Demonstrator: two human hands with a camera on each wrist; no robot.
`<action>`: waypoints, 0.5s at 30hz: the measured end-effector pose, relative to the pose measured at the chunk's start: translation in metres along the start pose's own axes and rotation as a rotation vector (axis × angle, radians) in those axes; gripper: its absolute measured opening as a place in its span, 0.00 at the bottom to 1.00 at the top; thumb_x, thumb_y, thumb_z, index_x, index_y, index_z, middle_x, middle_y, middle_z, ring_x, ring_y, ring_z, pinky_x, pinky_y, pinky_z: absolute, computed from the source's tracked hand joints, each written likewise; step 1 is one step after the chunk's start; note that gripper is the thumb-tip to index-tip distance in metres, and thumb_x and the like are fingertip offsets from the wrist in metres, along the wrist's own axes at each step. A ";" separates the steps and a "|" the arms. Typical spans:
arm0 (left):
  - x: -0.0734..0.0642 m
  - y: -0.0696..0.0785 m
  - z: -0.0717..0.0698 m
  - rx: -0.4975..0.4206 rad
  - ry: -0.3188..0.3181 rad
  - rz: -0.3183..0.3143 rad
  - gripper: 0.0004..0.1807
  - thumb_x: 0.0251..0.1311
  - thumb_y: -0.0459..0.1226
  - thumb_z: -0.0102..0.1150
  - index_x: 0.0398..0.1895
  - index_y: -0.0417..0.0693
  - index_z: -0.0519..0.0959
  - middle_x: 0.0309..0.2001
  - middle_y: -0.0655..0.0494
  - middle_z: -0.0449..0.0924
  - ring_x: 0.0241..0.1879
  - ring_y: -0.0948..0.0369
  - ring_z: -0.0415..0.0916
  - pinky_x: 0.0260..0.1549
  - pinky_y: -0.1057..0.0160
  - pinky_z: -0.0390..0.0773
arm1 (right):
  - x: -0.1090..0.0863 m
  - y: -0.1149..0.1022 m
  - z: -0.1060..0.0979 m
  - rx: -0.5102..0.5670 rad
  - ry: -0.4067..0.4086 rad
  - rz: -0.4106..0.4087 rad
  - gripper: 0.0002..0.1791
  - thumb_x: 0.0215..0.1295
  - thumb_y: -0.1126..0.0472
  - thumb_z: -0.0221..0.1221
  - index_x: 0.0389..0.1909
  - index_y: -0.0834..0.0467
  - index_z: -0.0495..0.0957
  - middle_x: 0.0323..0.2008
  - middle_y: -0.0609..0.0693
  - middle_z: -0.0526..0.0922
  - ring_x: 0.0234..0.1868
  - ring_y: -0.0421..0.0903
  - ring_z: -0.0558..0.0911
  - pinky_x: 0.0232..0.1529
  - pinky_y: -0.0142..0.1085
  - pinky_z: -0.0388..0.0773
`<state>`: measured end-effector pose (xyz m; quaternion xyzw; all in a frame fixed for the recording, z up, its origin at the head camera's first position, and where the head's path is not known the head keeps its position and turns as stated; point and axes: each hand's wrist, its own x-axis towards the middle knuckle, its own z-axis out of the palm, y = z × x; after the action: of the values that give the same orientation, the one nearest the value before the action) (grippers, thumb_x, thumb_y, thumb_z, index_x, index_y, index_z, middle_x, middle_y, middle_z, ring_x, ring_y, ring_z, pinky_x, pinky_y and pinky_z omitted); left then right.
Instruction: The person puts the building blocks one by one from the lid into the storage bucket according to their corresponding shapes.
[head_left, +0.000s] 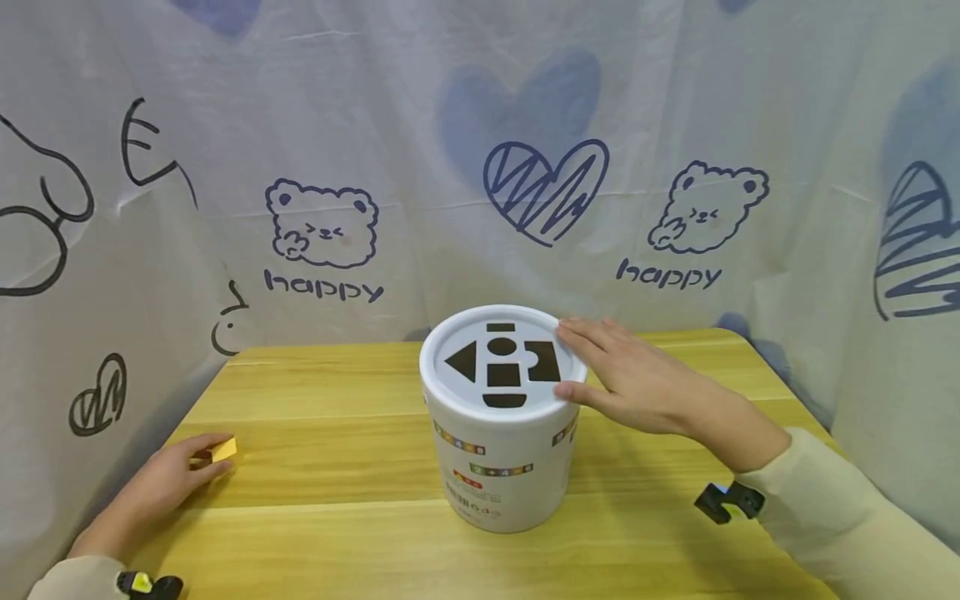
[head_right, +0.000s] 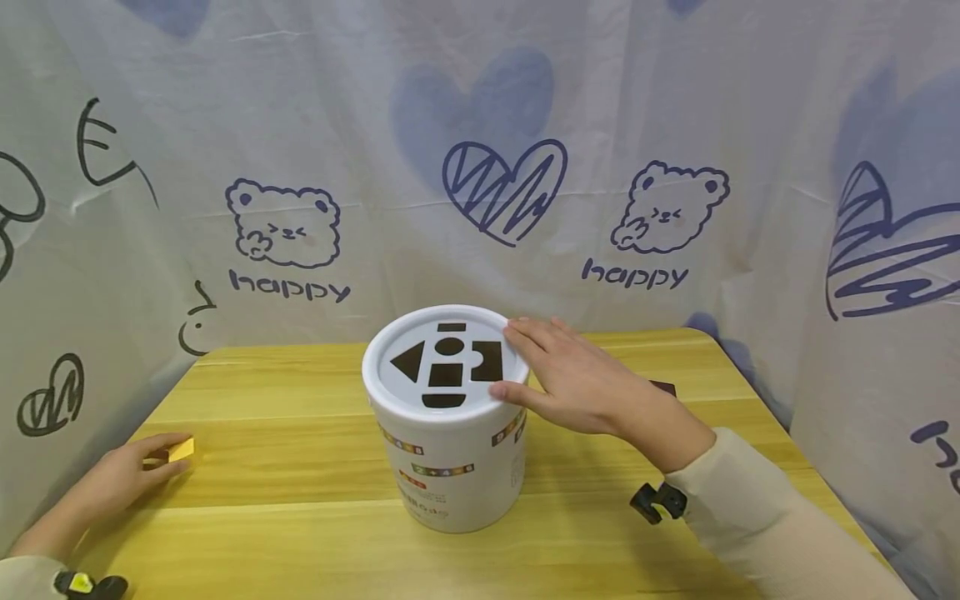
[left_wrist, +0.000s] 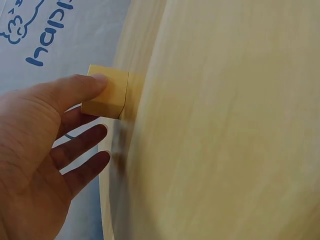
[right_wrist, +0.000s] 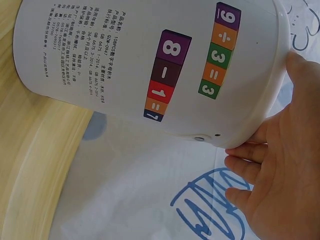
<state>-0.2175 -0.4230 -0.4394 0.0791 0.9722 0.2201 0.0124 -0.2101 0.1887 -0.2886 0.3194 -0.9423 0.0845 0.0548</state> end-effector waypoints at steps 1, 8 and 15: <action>0.000 0.000 0.000 0.010 0.004 0.002 0.34 0.65 0.50 0.61 0.60 0.29 0.72 0.43 0.44 0.81 0.47 0.39 0.78 0.45 0.39 0.77 | 0.000 0.000 0.000 -0.001 0.000 0.001 0.46 0.69 0.30 0.43 0.77 0.57 0.50 0.76 0.50 0.51 0.75 0.55 0.49 0.74 0.51 0.40; 0.002 0.011 0.001 0.025 0.016 0.021 0.30 0.63 0.50 0.63 0.57 0.32 0.76 0.41 0.50 0.82 0.43 0.47 0.80 0.41 0.46 0.79 | 0.000 0.000 -0.001 -0.001 0.002 -0.002 0.46 0.70 0.30 0.43 0.77 0.58 0.51 0.76 0.50 0.51 0.75 0.54 0.50 0.74 0.51 0.39; 0.007 0.035 -0.004 0.026 0.050 0.087 0.28 0.61 0.47 0.65 0.54 0.32 0.77 0.42 0.47 0.82 0.41 0.49 0.79 0.41 0.45 0.79 | 0.001 0.000 0.000 -0.005 0.001 -0.001 0.46 0.70 0.30 0.43 0.77 0.57 0.50 0.76 0.50 0.51 0.75 0.55 0.50 0.74 0.51 0.39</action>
<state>-0.2196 -0.3923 -0.4206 0.1161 0.9705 0.2099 -0.0226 -0.2104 0.1884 -0.2880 0.3196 -0.9423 0.0825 0.0559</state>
